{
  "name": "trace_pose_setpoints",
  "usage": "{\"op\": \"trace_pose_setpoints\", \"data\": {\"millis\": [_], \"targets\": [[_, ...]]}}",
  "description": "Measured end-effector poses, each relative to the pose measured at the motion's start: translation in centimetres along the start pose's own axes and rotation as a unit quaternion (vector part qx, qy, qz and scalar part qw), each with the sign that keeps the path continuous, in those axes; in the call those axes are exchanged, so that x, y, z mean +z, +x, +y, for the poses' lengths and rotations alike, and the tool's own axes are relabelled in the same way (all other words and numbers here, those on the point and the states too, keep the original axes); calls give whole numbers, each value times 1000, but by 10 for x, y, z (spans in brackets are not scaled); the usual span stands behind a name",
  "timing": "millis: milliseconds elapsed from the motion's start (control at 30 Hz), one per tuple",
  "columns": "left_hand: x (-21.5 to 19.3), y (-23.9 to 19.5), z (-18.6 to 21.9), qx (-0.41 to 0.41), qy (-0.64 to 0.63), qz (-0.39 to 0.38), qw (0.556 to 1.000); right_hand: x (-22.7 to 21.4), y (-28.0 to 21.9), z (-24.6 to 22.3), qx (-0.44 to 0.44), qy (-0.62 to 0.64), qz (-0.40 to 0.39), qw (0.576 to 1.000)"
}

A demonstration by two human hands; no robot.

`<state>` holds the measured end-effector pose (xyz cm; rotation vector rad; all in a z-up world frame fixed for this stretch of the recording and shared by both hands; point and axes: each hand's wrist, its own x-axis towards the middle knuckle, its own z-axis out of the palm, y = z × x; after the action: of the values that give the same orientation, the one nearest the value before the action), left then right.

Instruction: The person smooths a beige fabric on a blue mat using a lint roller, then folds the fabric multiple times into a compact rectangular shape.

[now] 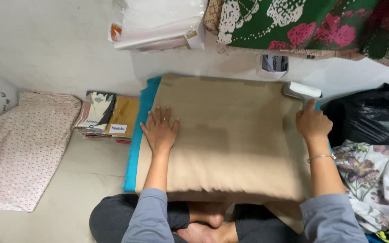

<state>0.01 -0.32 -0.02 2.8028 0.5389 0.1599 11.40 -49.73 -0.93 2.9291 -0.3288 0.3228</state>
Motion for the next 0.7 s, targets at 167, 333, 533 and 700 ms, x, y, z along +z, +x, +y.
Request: {"op": "trace_pose_setpoints", "data": {"millis": [167, 333, 533, 700], "targets": [[21, 4, -7, 45, 7, 111, 993, -95, -136, 1, -37, -42, 23, 998], [24, 4, -8, 31, 11, 86, 996, -114, -151, 5, -10, -41, -73, 996], [16, 2, -6, 37, -5, 93, 995, -48, -45, 18, -67, -25, 43, 997], [25, 5, -10, 37, 3, 103, 994, -135, -110, 23, -23, 32, -139, 990]]}}
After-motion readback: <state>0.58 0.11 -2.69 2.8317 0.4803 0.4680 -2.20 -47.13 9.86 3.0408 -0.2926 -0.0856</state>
